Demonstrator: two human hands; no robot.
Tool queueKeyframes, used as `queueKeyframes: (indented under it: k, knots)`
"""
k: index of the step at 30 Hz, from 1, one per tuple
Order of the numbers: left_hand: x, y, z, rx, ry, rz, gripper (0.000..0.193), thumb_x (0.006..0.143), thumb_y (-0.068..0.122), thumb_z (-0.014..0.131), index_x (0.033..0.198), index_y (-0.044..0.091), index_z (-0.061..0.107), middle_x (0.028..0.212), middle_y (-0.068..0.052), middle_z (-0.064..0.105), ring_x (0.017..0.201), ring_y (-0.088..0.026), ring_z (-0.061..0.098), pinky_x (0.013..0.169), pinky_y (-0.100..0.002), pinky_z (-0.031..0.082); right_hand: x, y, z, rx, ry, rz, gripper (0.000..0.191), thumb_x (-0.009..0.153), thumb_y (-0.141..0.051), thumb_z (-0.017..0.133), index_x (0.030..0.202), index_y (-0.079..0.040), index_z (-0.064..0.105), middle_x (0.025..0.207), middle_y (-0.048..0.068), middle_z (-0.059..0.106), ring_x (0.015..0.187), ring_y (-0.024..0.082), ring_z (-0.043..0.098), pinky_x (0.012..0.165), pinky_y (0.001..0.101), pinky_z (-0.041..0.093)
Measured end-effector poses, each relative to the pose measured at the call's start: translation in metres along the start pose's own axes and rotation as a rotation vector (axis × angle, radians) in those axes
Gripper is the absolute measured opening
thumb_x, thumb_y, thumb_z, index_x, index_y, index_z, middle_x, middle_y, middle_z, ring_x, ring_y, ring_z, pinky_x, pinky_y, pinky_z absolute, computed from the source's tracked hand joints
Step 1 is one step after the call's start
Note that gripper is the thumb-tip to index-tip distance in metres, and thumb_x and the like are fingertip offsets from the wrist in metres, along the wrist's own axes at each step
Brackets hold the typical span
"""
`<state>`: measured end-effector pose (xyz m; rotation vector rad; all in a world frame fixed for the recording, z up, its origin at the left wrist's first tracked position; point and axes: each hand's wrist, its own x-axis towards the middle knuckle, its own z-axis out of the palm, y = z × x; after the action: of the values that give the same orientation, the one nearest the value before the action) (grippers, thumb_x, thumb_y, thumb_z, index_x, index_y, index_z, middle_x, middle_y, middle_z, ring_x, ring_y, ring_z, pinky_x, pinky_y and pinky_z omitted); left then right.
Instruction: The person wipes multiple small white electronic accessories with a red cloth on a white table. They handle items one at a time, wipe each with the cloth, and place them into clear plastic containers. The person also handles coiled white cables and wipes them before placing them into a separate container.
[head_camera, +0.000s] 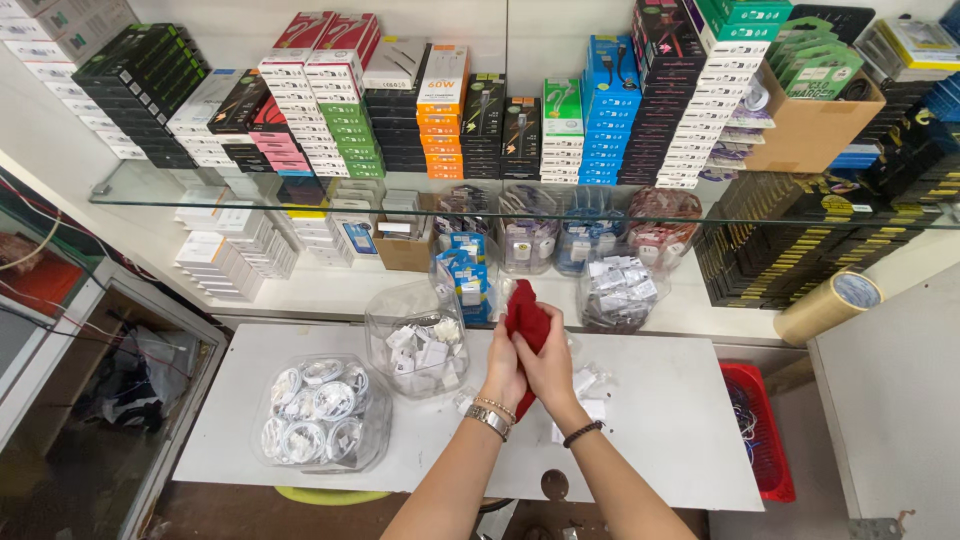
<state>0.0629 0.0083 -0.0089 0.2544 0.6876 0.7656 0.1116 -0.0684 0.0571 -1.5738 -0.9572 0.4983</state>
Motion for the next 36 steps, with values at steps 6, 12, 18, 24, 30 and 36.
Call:
queueKeyframes:
  k: [6, 12, 18, 24, 30, 36]
  knots:
    - [-0.016, 0.017, -0.013, 0.498, -0.025, -0.03, 0.04, 0.108, 0.04, 0.063, 0.127, 0.006, 0.053, 0.11, -0.011, 0.057, 0.098, -0.022, 0.06, 0.087, -0.042, 0.051, 0.024, 0.0, -0.022, -0.154, 0.053, 0.056, 0.04, 0.094, -0.027, 0.07, 0.125, -0.006, 0.056, 0.107, 0.019, 0.075, 0.097, 0.034, 0.074, 0.083, 0.0423, 0.058]
    - [-0.013, 0.037, -0.025, 0.523, -0.047, 0.113, 0.027, 0.103, 0.026, 0.062, 0.111, 0.001, 0.066, 0.079, -0.002, 0.057, 0.07, -0.015, 0.057, 0.065, -0.033, 0.056, 0.019, -0.004, -0.029, -0.048, -0.121, -0.013, 0.042, 0.09, -0.026, 0.073, 0.122, -0.004, 0.057, 0.105, 0.018, 0.076, 0.095, 0.032, 0.075, 0.081, 0.0408, 0.058]
    - [-0.008, 0.018, -0.025, 0.542, 0.008, 0.27, 0.029, 0.106, 0.027, 0.061, 0.113, 0.002, 0.074, 0.073, 0.003, 0.048, 0.059, -0.008, 0.043, 0.054, -0.029, 0.036, -0.003, -0.008, 0.0, -0.084, 0.129, -0.1, 0.043, 0.089, -0.021, 0.074, 0.122, -0.002, 0.055, 0.111, 0.02, 0.073, 0.099, 0.031, 0.071, 0.084, 0.0395, 0.056]
    - [-0.023, 0.028, -0.032, 0.317, 0.001, 0.279, 0.029, 0.103, 0.027, 0.056, 0.118, 0.006, 0.07, 0.101, -0.005, 0.073, 0.087, -0.013, 0.069, 0.078, -0.028, 0.055, 0.017, 0.035, 0.007, 0.038, 0.225, 0.119, 0.042, 0.093, -0.025, 0.071, 0.124, -0.003, 0.052, 0.113, 0.02, 0.073, 0.102, 0.029, 0.072, 0.086, 0.039, 0.056]
    - [-0.01, 0.069, -0.05, 0.424, 0.072, 0.337, 0.061, 0.093, 0.014, 0.061, 0.15, 0.004, 0.041, 0.12, -0.004, 0.068, 0.105, -0.016, 0.067, 0.091, -0.033, 0.055, -0.015, 0.077, 0.019, -0.411, -0.18, 0.077, 0.054, 0.095, -0.039, 0.073, 0.138, -0.011, 0.056, 0.133, 0.023, 0.061, 0.124, 0.034, 0.057, 0.104, 0.0408, 0.045]
    - [-0.03, 0.099, -0.04, 1.068, -0.133, 0.235, 0.11, 0.082, 0.005, 0.07, 0.166, 0.017, 0.002, 0.132, -0.025, 0.067, 0.114, -0.028, 0.064, 0.095, -0.035, 0.052, 0.063, 0.028, 0.02, 0.087, -0.425, -0.003, 0.069, 0.087, -0.027, 0.073, 0.148, -0.018, 0.042, 0.13, 0.011, 0.063, 0.114, 0.016, 0.061, 0.085, 0.032, 0.053]
